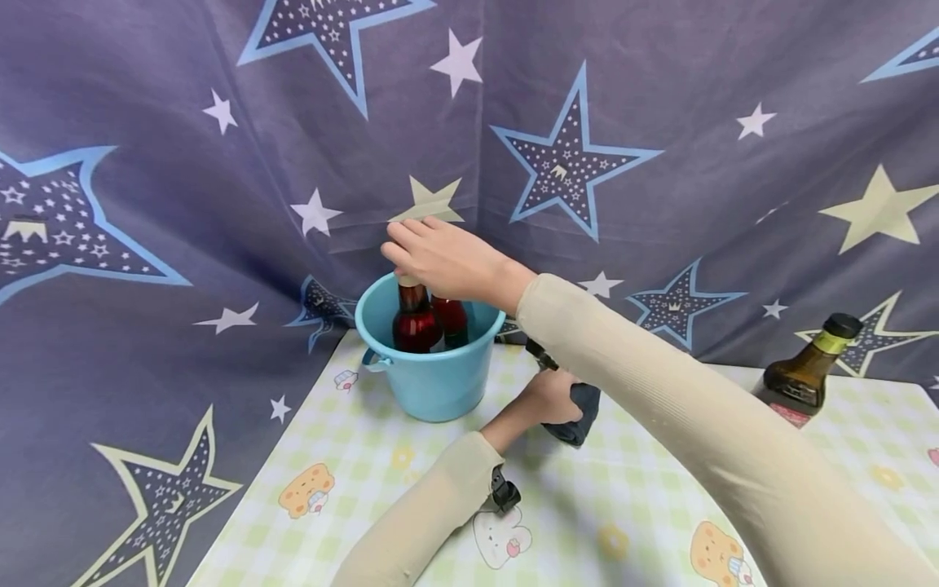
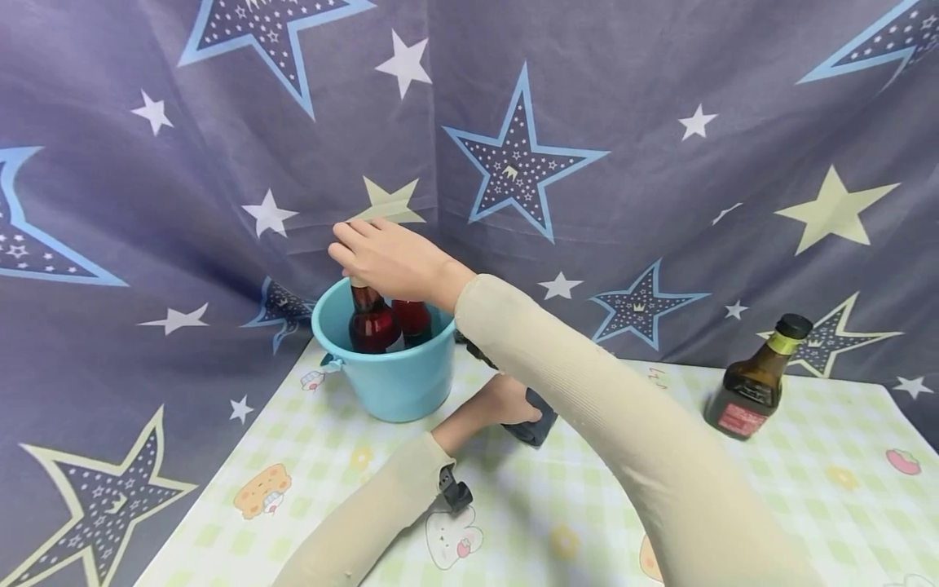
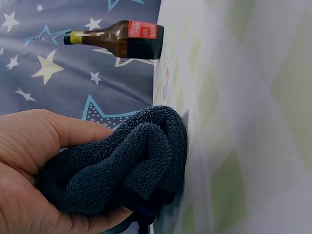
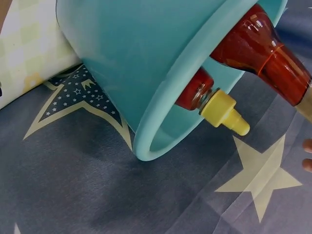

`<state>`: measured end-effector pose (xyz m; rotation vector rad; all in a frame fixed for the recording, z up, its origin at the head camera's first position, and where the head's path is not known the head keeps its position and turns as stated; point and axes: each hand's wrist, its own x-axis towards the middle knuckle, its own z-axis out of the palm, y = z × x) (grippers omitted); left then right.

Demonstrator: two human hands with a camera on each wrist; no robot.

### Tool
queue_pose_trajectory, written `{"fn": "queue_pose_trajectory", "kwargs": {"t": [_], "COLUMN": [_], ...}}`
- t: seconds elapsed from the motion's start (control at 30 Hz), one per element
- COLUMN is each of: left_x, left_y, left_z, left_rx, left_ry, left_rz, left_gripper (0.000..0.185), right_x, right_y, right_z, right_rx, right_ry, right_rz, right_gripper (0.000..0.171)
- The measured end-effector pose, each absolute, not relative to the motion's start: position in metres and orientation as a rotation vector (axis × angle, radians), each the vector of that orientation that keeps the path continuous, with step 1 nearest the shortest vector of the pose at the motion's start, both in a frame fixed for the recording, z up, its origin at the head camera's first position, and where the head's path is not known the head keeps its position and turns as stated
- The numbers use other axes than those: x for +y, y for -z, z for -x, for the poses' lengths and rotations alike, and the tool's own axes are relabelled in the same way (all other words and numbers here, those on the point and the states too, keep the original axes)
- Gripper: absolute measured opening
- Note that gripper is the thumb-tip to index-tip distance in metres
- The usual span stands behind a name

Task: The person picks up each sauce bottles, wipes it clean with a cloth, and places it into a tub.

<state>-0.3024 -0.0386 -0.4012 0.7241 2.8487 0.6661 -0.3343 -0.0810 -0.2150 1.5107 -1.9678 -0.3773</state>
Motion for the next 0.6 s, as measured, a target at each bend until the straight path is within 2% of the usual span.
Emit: {"fn": "queue_pose_trajectory", "kwargs": {"t": [0.13,0.4,0.6], "left_x": [-0.040,-0.042,-0.043], "left_y": [0.401,0.403,0.403], "left_z": [0.302,0.301,0.301], "left_rx": [2.841,2.873,2.830], "left_ry": [-0.680,-0.823,-0.852], "left_rz": [-0.723,-0.810,-0.820], "left_gripper": [0.055,0.073,0.074], "right_x": [-0.080,-0.089,-0.094], "right_y": [0.216,0.220,0.223], "right_z": [0.336,0.331,0.330], "right_rx": [-1.929,-1.924,-1.923], "right_ry": [0.395,0.388,0.426], "right_rz": [-1.471,-1.318,-1.270], "right_gripper": [0.030,0.038,0.040]}}
